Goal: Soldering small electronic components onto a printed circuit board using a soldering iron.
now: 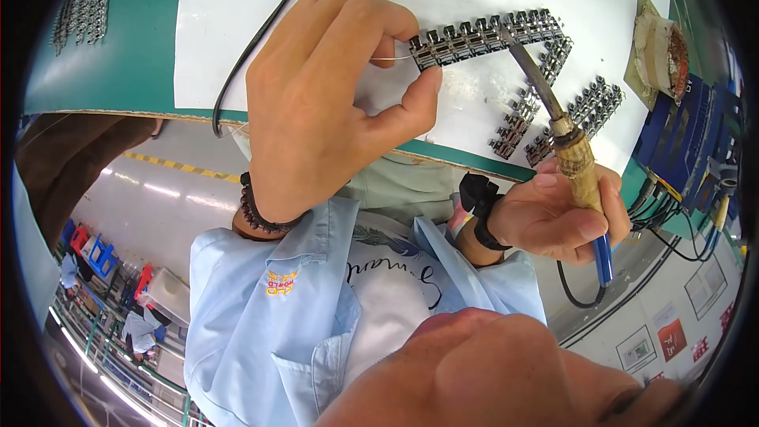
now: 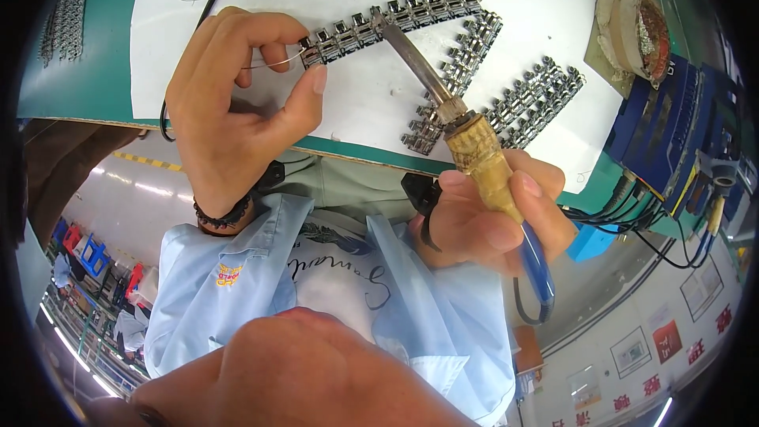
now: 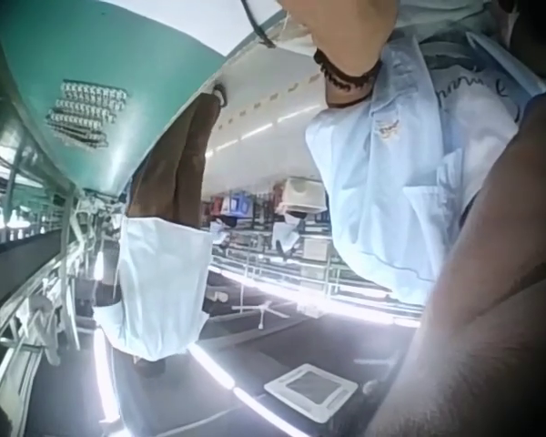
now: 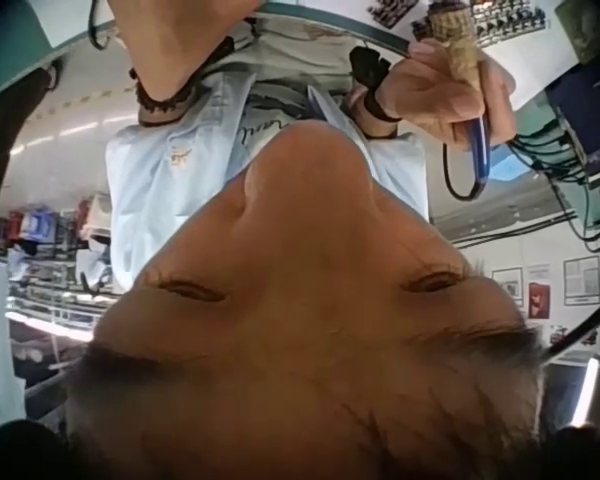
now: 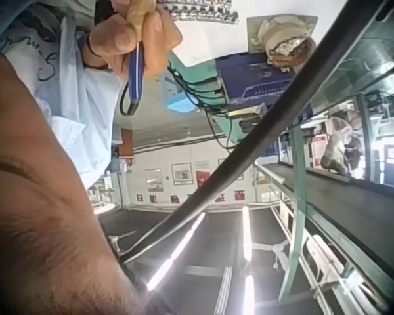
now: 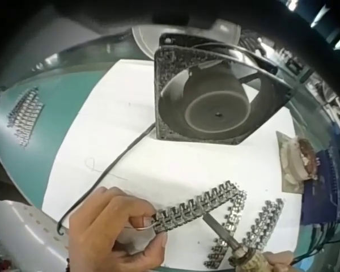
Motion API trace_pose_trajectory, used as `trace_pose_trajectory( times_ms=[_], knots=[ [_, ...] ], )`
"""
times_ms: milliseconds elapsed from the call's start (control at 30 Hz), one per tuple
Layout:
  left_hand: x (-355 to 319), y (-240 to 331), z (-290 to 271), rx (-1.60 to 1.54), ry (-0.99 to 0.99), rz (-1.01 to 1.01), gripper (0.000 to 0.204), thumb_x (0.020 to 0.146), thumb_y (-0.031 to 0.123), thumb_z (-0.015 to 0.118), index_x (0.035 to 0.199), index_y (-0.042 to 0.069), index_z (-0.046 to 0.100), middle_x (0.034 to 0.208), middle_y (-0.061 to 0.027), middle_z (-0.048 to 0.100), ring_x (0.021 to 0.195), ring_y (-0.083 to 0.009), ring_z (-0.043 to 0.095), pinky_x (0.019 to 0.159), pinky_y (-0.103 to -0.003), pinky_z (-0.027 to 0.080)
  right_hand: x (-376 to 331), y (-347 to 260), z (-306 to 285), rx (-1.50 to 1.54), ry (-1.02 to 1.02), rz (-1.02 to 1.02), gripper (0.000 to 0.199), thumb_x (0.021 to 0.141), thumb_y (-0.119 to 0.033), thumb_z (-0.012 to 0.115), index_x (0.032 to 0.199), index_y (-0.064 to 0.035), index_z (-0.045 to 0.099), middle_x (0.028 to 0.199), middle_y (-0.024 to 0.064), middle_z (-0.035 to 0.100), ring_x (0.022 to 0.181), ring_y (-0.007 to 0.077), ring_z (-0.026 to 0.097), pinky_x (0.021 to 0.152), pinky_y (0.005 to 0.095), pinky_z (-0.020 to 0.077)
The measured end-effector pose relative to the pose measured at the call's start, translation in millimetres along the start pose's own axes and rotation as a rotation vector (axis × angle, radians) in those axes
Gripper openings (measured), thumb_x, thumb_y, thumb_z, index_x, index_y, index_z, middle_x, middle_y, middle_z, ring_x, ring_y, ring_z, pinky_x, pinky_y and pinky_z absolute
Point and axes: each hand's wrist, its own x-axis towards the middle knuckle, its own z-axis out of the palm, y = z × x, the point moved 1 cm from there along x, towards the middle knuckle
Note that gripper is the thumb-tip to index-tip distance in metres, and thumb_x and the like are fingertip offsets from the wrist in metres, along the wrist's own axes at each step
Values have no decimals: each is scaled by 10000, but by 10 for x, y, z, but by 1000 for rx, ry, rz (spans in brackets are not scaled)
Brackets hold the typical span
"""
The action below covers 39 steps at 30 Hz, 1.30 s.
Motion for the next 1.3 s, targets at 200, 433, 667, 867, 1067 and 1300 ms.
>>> trace_pose_trajectory(
  times_ms=[200,433,667,867,1067,1300],
  knots=[
    [4,13,-6,4,-12,-13,272,611,19,736,850,58,614,712,-20,536,639,-129,484,534,-257,327,-7,33,-29,4,-1,-7,413,1004,-386,430,1061,21,471,513,61,504,517,150,509,469,226,416],
    [18,32,-12,34,-31,-16,281,606,12,734,858,50,616,719,-30,541,646,-130,489,539,-255,331,-18,32,20,45,67,10,399,1009,-367,420,1062,25,471,516,56,506,525,151,504,469,230,414],
    [16,41,14,34,-27,-39,277,608,23,730,861,40,618,718,-33,538,629,-132,465,542,-253,327,12,6,17,-16,26,17,409,1011,-364,418,1004,37,498,508,66,472,484,150,454,438,264,434],
    [25,22,23,27,-22,-34,262,615,48,721,855,33,618,716,-32,535,612,-130,445,533,-248,320,23,35,-4,30,-18,1,400,1014,-353,410,1020,38,491,500,69,466,482,157,442,424,263,418],
    [19,12,20,23,-28,-45,249,626,74,716,854,32,621,707,-31,529,613,-126,450,527,-250,318,26,44,6,100,-40,-12,391,1015,-347,407,1036,34,488,495,67,456,484,162,438,415,261,402],
    [19,1,10,34,-27,-19,252,630,91,726,854,36,625,702,-32,525,613,-129,468,520,-251,325,4,17,1,18,-25,3,394,1023,-351,374,1055,26,483,491,67,447,462,161,432,430,256,403]
  ],
)
